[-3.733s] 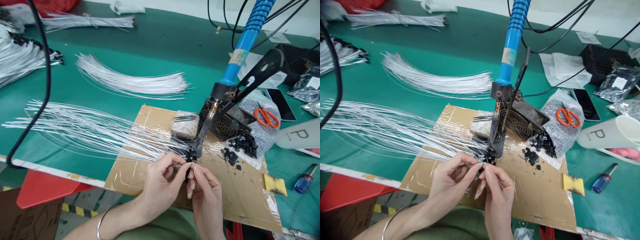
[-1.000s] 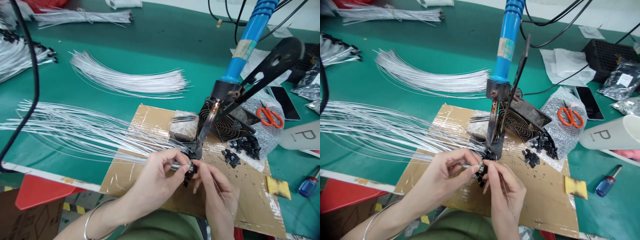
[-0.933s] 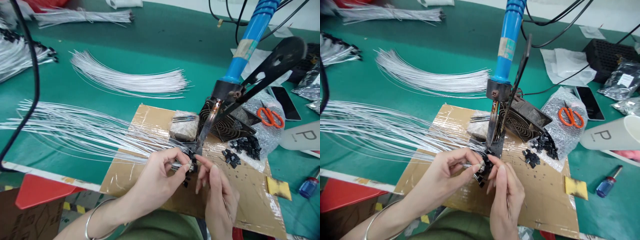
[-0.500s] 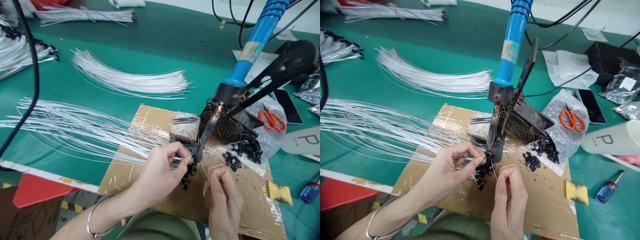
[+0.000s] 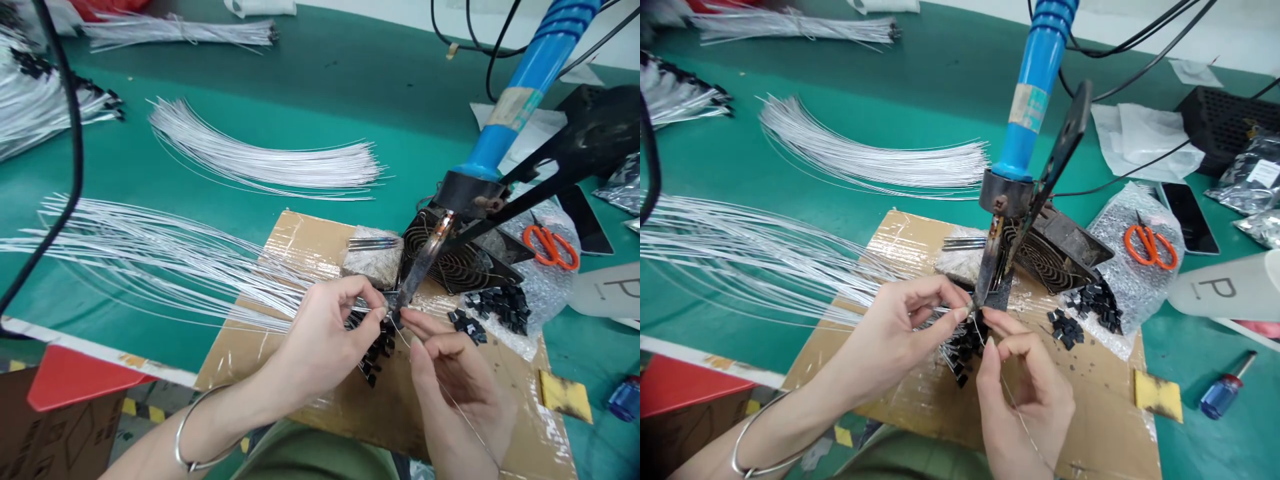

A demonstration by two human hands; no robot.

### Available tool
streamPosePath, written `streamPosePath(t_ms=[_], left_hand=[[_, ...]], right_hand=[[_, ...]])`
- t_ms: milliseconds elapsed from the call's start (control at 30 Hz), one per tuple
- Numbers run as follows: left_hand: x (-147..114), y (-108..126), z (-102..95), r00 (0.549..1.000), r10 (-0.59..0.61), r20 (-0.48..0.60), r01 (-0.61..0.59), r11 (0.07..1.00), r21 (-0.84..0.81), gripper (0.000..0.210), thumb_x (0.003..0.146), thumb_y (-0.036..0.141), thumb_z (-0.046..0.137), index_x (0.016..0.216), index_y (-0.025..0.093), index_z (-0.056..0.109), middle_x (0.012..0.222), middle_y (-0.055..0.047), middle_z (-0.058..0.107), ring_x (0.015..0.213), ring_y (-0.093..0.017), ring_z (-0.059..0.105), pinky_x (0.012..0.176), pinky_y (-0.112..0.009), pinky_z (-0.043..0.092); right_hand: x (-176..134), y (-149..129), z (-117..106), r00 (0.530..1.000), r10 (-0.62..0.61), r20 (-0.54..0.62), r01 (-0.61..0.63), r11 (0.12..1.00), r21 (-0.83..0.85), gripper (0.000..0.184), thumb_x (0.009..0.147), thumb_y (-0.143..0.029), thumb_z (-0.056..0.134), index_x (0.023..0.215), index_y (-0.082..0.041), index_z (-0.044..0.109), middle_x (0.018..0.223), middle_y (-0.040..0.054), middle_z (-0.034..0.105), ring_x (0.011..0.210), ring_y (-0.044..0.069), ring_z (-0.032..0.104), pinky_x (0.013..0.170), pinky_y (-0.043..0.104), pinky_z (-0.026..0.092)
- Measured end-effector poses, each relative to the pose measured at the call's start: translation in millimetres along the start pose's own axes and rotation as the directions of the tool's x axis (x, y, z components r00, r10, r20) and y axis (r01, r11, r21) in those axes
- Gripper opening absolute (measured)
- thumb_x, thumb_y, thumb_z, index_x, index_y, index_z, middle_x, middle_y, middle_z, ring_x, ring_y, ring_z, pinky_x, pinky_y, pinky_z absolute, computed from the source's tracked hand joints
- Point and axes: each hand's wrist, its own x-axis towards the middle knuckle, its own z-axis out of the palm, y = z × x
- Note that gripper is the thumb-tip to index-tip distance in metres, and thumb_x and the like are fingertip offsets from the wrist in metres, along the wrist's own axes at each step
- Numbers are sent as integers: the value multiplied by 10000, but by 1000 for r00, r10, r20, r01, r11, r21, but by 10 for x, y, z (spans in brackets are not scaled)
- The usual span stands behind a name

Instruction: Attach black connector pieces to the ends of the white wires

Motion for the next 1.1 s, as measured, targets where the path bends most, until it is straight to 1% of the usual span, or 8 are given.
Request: streamPosePath(t_ms=[200,367,533,700,833,967,1100], left_hand=[[21,36,5,1000,0,-6,0,1000,-9,136,829,286,633,743,183,658,861,-79,766,826,-228,676,643,-312,426],[36,59,0,1000,20,-13,-20,1000,-18,128,832,277,632,750,184,662,852,-70,757,827,-228,672,633,-311,411],[33,48,9,999,40,-11,-41,999,-36,119,840,265,634,759,182,660,855,-59,752,821,-222,677,649,-316,427],[43,24,19,999,50,-5,-50,997,-52,119,840,263,634,756,182,658,859,-65,751,851,-233,688,700,-332,465],[37,33,16,999,43,-8,-43,998,-44,122,843,267,633,759,183,665,868,-74,762,858,-239,697,698,-331,469],[20,39,16,999,38,-15,-38,999,-31,128,845,270,629,760,182,669,880,-85,771,855,-244,702,686,-332,465],[20,29,19,999,49,-9,-49,998,-48,122,847,262,631,767,181,672,875,-85,767,870,-253,705,734,-351,493]], right_hand=[[37,-33,5,999,15,-40,-16,1000,-25,215,961,-244,741,764,-246,655,1147,-4,847,1098,119,791,997,199,595],[42,-70,30,998,20,-55,-21,999,-30,225,958,-229,750,755,-244,653,1150,-12,849,1057,107,801,988,184,593],[44,-84,33,998,20,-62,-21,1000,-6,220,960,-216,750,761,-229,656,1146,34,851,1050,146,813,963,220,612],[41,-66,16,998,3,-55,-4,1000,-10,210,970,-213,734,776,-232,659,1158,24,849,1080,141,808,994,214,595],[41,-51,8,999,-10,-45,9,1000,-26,213,972,-220,728,772,-228,654,1170,54,845,1080,168,810,982,252,616],[42,-54,16,999,-30,-44,29,1000,-9,212,971,-210,730,772,-236,662,1152,13,850,1065,129,809,982,196,595],[37,-61,12,998,-3,-58,3,1000,-12,216,972,-203,731,774,-237,651,1144,14,849,1060,138,808,984,225,604]])
